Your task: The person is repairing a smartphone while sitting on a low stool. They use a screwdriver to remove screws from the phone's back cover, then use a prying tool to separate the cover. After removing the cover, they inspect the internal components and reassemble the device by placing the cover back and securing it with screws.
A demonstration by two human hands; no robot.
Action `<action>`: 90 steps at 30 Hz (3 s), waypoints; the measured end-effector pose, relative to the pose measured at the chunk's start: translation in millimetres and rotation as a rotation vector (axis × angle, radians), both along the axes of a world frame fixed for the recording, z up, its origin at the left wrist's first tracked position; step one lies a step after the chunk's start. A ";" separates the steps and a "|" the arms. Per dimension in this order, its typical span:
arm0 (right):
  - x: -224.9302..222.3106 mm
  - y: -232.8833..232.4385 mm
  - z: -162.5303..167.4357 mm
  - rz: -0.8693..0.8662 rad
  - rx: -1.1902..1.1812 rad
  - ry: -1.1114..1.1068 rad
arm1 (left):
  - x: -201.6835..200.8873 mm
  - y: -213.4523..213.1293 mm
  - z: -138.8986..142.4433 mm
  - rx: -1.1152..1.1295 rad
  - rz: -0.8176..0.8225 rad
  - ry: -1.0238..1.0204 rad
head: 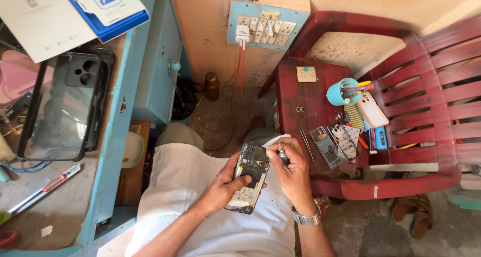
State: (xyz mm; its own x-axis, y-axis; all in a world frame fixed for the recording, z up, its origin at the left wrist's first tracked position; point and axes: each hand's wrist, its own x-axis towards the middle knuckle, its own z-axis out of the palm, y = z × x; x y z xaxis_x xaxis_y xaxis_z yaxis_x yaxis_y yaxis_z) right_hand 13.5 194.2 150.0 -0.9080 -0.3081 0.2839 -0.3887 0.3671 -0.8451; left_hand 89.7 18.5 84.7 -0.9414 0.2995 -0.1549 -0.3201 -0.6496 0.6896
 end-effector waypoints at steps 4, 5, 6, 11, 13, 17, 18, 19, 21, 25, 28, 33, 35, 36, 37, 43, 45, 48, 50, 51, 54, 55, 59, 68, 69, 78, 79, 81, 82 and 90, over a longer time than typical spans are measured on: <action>0.6 -7.5 5.2 -0.007 -0.003 -0.044 | 2.6 -2.0 -1.0 -0.152 0.019 0.046; 0.8 -8.7 5.0 -0.015 -0.006 -0.061 | 2.4 -2.7 -1.7 -0.171 0.015 0.046; 0.3 -9.6 4.5 -0.014 0.004 -0.045 | 2.3 -3.3 -2.4 -0.189 0.009 0.047; -4.8 -12.0 1.5 -0.030 0.034 -0.005 | -1.1 -5.8 -4.4 -0.262 0.019 0.119; -6.5 -12.4 1.2 -0.035 0.062 -0.004 | -2.4 -7.5 -3.9 -0.313 0.015 0.130; -8.4 -10.2 -0.1 -0.037 0.102 -0.021 | -5.2 -11.1 -2.7 -0.468 0.002 0.167; -9.0 -8.7 -0.9 -0.031 0.092 -0.038 | -5.7 -11.7 -2.4 -0.501 -0.004 0.171; -10.0 -6.7 -1.9 -0.026 0.081 -0.054 | -6.1 -12.4 -2.3 -0.517 -0.003 0.195; -12.6 -1.7 -4.4 -0.006 0.056 -0.111 | -6.6 -14.1 -2.6 -0.552 -0.002 0.245; -17.8 6.3 -11.1 -0.008 -0.033 -0.354 | -6.5 -14.8 -5.4 -0.593 -0.027 0.253; -18.9 7.1 -15.5 -0.011 -0.086 -0.429 | -6.4 -11.8 -9.6 -0.481 -0.037 0.191; -16.5 5.9 -10.7 0.002 -0.049 -0.353 | -10.1 -5.4 -18.1 -0.005 -0.008 -0.029; -12.7 8.5 -2.3 -0.018 -0.072 -0.324 | -11.4 -6.8 -21.5 0.037 0.006 -0.019; -10.6 10.3 2.8 -0.005 0.018 -0.236 | -12.2 -7.6 -23.1 0.058 0.013 -0.015; -8.1 12.2 8.4 0.007 0.108 -0.149 | -12.8 -8.2 -24.7 0.037 0.022 -0.030; 10.1 6.2 29.2 -0.091 0.276 -0.008 | -14.7 -4.5 -31.1 -0.113 0.060 -0.012; 10.6 0.9 30.5 -0.108 0.274 0.052 | -14.3 -3.3 -32.0 -0.139 0.056 -0.012; 6.6 -5.3 30.0 -0.097 0.304 0.126 | -13.4 -2.7 -32.2 -0.151 0.064 0.031; 4.6 -8.1 29.1 -0.098 0.301 0.129 | -13.0 -3.2 -31.5 -0.168 0.061 0.025; 3.8 -9.0 28.7 -0.097 0.302 0.124 | -13.1 -3.5 -31.0 -0.176 0.061 0.022; 2.8 -11.1 27.9 -0.096 0.299 0.111 | -13.0 -4.6 -29.0 -0.201 0.052 -0.001; 2.7 -11.4 27.9 -0.098 0.295 0.108 | -13.1 -4.9 -28.2 -0.213 0.052 0.006; 2.0 -12.1 28.9 -0.097 0.313 0.108 | -13.0 -6.0 -25.1 -0.255 0.053 0.034; 2.9 -16.2 30.6 -0.051 0.364 0.212 | -13.5 -7.1 -23.1 -0.230 0.064 0.024; 3.5 -16.4 30.3 -0.056 0.380 0.187 | -13.4 -7.1 -23.4 -0.227 0.063 0.020; 3.8 -15.1 27.1 -0.071 0.368 0.131 | -12.7 -7.6 -25.4 -0.220 0.080 0.057; 4.3 -15.0 27.1 -0.075 0.370 0.132 | -12.4 -8.1 -25.6 -0.210 0.081 0.056; 5.0 -15.8 26.7 -0.080 0.366 0.129 | -11.6 -8.4 -26.0 -0.191 0.082 0.054; 5.4 -15.8 26.9 -0.082 0.363 0.124 | -11.6 -8.6 -26.3 -0.188 0.081 0.048; 5.5 -18.0 26.8 -0.066 0.321 0.102 | -11.3 -8.6 -26.3 -0.257 0.081 0.068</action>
State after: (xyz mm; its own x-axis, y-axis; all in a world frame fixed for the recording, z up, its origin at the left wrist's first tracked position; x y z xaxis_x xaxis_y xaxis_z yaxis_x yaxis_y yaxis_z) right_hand 19.0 176.2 176.8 -0.9007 -0.3382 0.2725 -0.4322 0.6350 -0.6403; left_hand 78.4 9.9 58.3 -0.9716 0.1821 -0.1514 -0.2214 -0.4718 0.8534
